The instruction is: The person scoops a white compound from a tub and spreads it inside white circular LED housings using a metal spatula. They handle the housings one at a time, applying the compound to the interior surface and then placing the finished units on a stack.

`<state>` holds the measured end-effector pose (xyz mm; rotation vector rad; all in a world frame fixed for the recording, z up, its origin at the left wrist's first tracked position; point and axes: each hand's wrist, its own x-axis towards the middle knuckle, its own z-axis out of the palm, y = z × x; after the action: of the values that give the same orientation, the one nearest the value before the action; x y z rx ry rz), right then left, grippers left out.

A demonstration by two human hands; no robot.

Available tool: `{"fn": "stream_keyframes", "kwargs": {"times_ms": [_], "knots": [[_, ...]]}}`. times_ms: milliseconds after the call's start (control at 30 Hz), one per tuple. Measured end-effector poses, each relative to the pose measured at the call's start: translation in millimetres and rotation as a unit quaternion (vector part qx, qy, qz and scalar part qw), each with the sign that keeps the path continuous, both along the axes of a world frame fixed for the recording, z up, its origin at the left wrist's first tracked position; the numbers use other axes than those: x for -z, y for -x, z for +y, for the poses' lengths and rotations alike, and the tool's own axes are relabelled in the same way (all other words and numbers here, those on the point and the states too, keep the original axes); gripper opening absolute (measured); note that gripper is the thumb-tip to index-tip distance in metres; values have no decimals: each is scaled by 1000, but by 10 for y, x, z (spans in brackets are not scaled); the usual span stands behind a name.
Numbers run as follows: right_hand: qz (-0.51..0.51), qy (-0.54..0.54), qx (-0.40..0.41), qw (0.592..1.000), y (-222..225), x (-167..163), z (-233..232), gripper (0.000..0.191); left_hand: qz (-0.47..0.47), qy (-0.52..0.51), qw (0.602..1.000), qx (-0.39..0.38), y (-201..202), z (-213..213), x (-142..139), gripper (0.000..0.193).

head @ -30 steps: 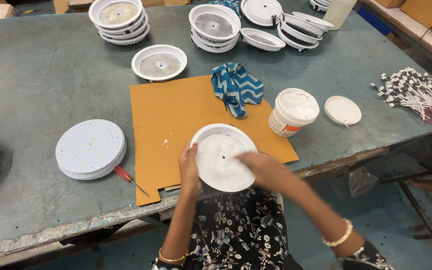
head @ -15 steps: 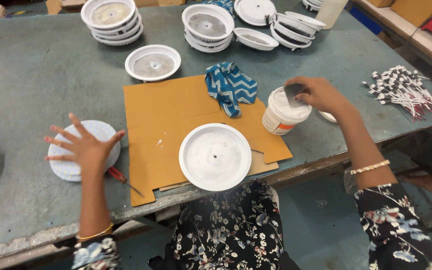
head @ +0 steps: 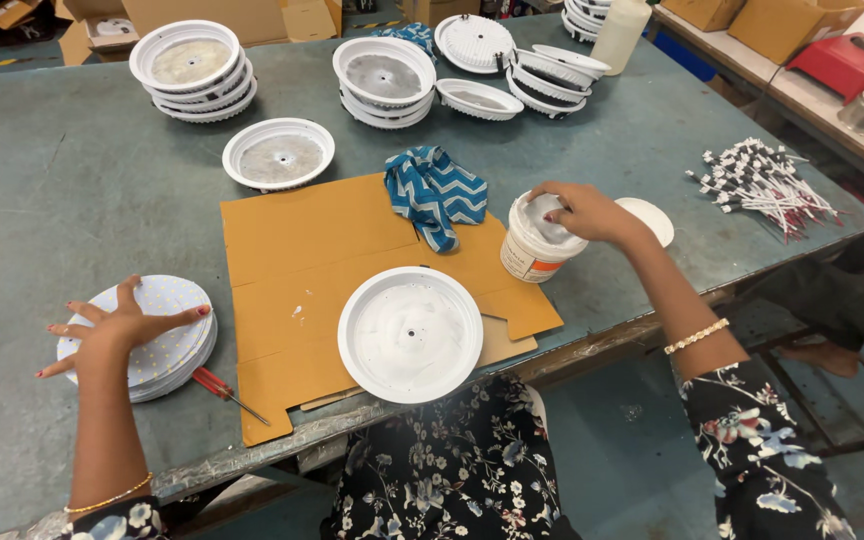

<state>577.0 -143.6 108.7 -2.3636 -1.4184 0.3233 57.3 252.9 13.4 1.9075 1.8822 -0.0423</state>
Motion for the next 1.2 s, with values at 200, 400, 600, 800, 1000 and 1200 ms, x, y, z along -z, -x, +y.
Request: {"fn": "stream_keyframes", "kwargs": {"times_ms": [200,400,600,800,1000,1200], "knots": [[-20,-113,8,993,-125,178,26,40,-6,3,1000,-12,-47,59,6,143],[20,-124,110,986,-120,216,20,40,16,7,1000,14,7,23,74,148],[79,-185,131,971,-104,307,80,41,-15,-13,999,45,33,-27,82,149],[121,-175,142,967,-138,281,28,43,-126,-3,992,32,167,124,-110,148],[131,-153,117,973,-125,306,103,38,-330,-18,942,51,498,101,-526,117],[190,-180,166,951,-118,341,113,46,-682,57,718,126,768,-683,-959,84]]}}
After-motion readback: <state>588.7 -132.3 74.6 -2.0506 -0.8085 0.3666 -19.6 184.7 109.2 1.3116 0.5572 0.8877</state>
